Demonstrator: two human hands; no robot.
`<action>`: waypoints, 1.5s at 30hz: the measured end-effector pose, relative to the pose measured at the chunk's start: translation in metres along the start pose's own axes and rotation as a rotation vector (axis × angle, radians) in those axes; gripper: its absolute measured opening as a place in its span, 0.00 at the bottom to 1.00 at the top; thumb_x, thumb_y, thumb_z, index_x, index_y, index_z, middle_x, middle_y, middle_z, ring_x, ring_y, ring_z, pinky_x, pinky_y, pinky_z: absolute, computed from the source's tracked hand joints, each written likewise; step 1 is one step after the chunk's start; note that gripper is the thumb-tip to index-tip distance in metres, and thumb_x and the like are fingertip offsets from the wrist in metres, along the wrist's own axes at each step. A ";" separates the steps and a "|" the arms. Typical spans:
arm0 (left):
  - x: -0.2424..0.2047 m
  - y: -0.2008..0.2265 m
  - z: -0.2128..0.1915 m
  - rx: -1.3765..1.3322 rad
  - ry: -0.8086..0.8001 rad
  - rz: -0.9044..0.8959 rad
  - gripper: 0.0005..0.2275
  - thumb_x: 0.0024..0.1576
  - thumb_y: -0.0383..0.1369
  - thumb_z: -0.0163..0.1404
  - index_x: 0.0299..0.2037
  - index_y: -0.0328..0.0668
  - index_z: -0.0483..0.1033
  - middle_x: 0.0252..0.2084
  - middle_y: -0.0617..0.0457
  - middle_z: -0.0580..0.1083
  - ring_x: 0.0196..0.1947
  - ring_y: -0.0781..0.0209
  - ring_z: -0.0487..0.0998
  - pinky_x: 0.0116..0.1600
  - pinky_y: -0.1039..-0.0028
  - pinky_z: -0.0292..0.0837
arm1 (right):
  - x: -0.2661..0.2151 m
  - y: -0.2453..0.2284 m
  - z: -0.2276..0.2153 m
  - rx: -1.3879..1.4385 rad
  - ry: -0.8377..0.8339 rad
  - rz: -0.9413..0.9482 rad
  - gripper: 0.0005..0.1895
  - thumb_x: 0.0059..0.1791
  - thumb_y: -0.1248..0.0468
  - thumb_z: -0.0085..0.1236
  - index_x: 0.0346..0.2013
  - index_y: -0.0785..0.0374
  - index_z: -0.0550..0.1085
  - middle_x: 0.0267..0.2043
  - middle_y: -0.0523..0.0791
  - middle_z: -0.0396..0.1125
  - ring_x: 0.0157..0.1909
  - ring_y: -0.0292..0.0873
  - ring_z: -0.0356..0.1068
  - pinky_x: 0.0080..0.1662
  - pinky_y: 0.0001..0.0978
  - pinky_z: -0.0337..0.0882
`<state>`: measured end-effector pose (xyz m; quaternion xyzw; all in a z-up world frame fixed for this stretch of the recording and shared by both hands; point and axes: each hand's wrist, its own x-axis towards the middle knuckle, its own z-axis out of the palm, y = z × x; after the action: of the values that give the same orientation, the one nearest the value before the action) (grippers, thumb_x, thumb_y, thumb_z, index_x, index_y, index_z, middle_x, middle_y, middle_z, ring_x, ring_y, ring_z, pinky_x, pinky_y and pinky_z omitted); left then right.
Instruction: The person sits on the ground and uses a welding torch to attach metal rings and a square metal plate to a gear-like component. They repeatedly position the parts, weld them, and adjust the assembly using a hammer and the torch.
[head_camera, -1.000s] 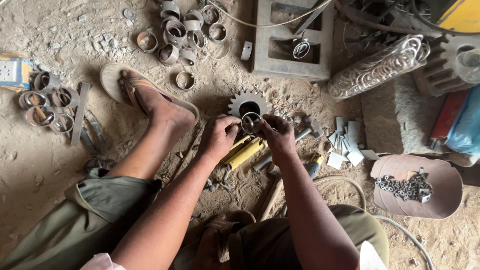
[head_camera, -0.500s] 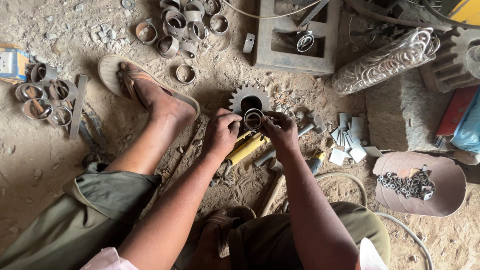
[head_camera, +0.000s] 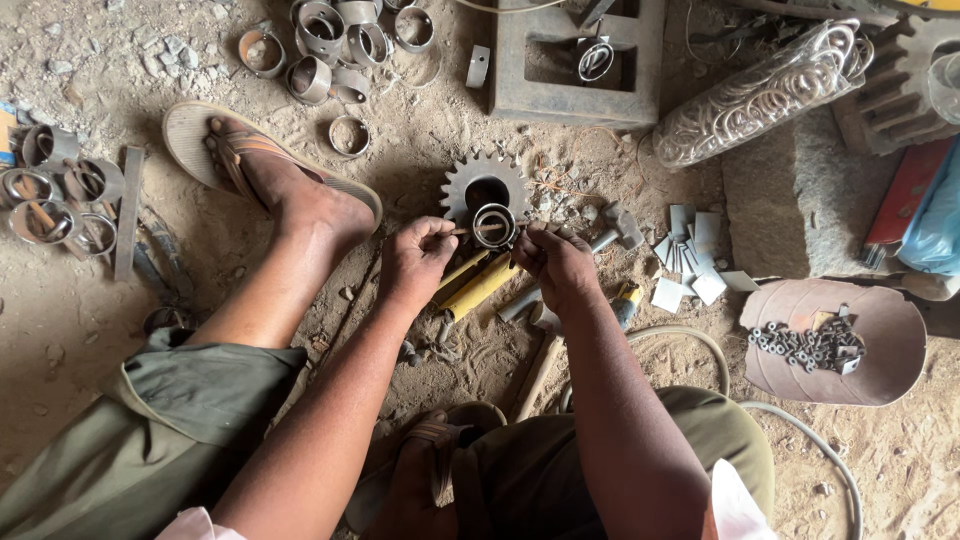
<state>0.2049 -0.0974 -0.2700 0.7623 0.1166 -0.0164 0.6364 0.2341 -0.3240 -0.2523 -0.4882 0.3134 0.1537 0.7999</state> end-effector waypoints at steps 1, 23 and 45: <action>0.000 0.001 0.000 0.005 -0.003 -0.018 0.06 0.56 0.28 0.59 0.42 0.43 0.80 0.43 0.54 0.80 0.42 0.65 0.81 0.48 0.73 0.81 | -0.002 -0.001 0.002 -0.007 0.007 0.001 0.03 0.54 0.72 0.53 0.40 0.69 0.73 0.34 0.49 0.73 0.35 0.41 0.76 0.44 0.37 0.82; -0.001 0.002 -0.005 0.075 0.010 -0.068 0.17 0.54 0.20 0.54 0.52 0.47 0.77 0.49 0.53 0.78 0.49 0.62 0.79 0.52 0.73 0.79 | -0.006 -0.008 -0.007 -0.077 0.231 -0.094 0.06 0.52 0.71 0.56 0.43 0.67 0.74 0.36 0.50 0.71 0.32 0.40 0.72 0.39 0.34 0.79; -0.019 0.065 -0.007 0.935 -0.079 0.456 0.26 0.53 0.40 0.62 0.61 0.40 0.74 0.61 0.50 0.72 0.61 0.46 0.66 0.65 0.54 0.59 | -0.085 0.010 -0.076 -0.404 0.813 0.058 0.28 0.48 0.69 0.58 0.62 0.69 0.63 0.47 0.55 0.70 0.36 0.44 0.72 0.35 0.33 0.76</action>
<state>0.1984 -0.1039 -0.2020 0.9700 -0.0960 0.0435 0.2192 0.1374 -0.3806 -0.2287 -0.6461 0.5791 0.0299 0.4963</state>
